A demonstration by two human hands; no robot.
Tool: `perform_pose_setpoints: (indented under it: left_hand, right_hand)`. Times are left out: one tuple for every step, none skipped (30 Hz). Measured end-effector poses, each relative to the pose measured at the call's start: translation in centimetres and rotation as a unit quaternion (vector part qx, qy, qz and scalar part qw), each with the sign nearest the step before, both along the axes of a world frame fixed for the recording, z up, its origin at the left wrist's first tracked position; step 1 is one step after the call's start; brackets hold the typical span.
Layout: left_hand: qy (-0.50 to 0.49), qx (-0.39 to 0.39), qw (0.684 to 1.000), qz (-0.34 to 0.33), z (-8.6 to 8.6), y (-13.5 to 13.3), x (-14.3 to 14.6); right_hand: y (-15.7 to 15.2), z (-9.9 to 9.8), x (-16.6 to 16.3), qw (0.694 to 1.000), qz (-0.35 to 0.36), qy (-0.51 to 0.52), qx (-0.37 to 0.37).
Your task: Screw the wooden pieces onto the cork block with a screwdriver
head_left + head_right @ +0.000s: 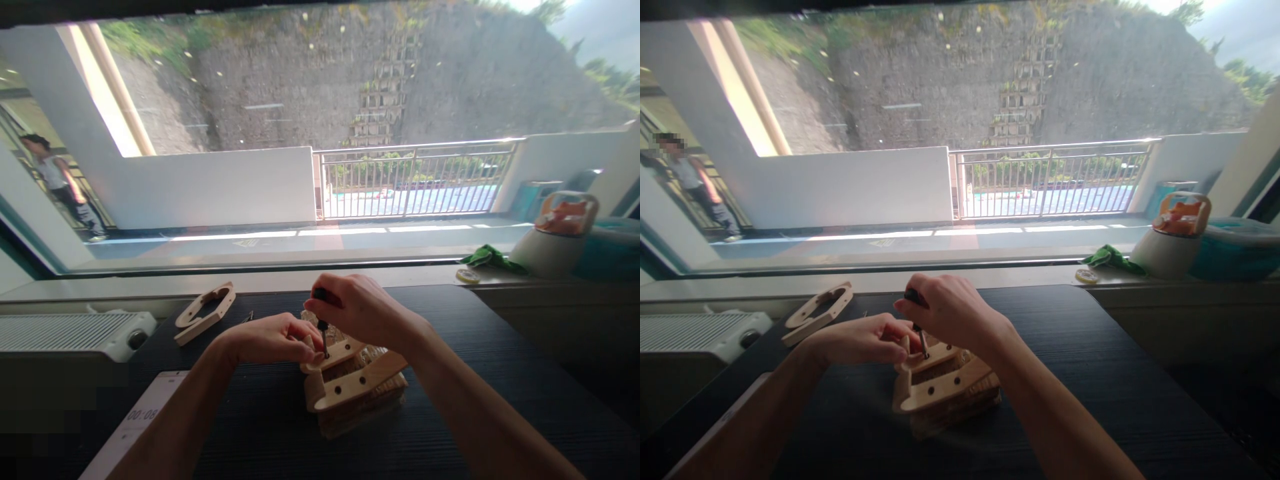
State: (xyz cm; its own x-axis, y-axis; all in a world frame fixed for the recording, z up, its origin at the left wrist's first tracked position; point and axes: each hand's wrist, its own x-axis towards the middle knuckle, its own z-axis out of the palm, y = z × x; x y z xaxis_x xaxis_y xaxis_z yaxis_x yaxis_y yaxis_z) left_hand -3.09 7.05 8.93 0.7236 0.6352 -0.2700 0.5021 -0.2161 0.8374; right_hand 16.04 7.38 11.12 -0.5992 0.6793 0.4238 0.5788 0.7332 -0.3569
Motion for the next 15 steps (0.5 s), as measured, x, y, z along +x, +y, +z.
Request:
perform_pose_setpoints:
  left_hand:
    - [0.003, 0.003, 1.000, 0.001, 0.02, 0.01, 0.00]
    - [0.005, 0.006, 1.000, 0.002, 0.02, 0.01, -0.01]
    - [0.006, 0.006, 1.000, 0.003, 0.02, 0.02, -0.03]
    - [0.007, 0.005, 1.000, 0.004, 0.00, 0.02, -0.05]
    - [0.007, 0.003, 1.000, 0.006, -0.02, 0.03, -0.08]
    - [0.008, 0.001, 1.000, 0.008, -0.05, 0.03, -0.10]
    - [0.010, -0.001, 1.000, 0.008, -0.07, 0.04, -0.11]
    - [0.011, -0.002, 1.000, 0.009, -0.09, 0.04, -0.12]
    - [0.010, -0.002, 1.000, 0.008, -0.10, 0.03, -0.11]
    - [0.009, -0.002, 1.000, 0.008, -0.10, 0.02, -0.09]
    - [0.005, -0.003, 1.000, 0.007, -0.08, 0.01, -0.06]
    - [0.002, -0.005, 1.000, 0.006, -0.04, -0.02, -0.02]
    - [0.000, -0.006, 1.000, 0.005, 0.02, -0.05, 0.02]
    - [0.000, -0.005, 1.000, 0.004, 0.09, -0.09, 0.06]
    - [0.001, -0.002, 1.000, 0.004, 0.17, -0.12, 0.09]
  right_hand:
    - [0.06, -0.06, -0.07, 1.000, -0.008, -0.001, 0.000]
    - [0.10, -0.10, -0.14, 1.000, -0.016, -0.002, 0.000]
    - [0.10, -0.11, -0.21, 1.000, -0.023, -0.003, 0.000]
    - [0.08, -0.10, -0.25, 1.000, -0.026, -0.005, 0.000]
    - [0.03, -0.07, -0.28, 1.000, -0.027, -0.006, -0.001]
    - [-0.04, -0.02, -0.28, 1.000, -0.025, -0.006, -0.001]
    - [-0.13, 0.04, -0.26, 1.000, -0.020, -0.005, -0.001]
    - [-0.22, 0.10, -0.22, 1.000, -0.013, -0.002, 0.000]
    - [-0.29, 0.15, -0.17, 1.000, -0.005, 0.001, 0.000]
    - [-0.35, 0.19, -0.12, 1.000, 0.003, 0.005, 0.000]
    - [-0.38, 0.22, -0.07, 1.000, 0.009, 0.007, -0.001]
    - [-0.38, 0.24, -0.03, 1.000, 0.013, 0.008, -0.002]
    - [-0.35, 0.26, 0.00, 1.000, 0.015, 0.008, -0.004]
    - [-0.30, 0.27, 0.02, 1.000, 0.014, 0.007, -0.005]
    - [-0.24, 0.27, 0.03, 1.000, 0.010, 0.006, -0.006]
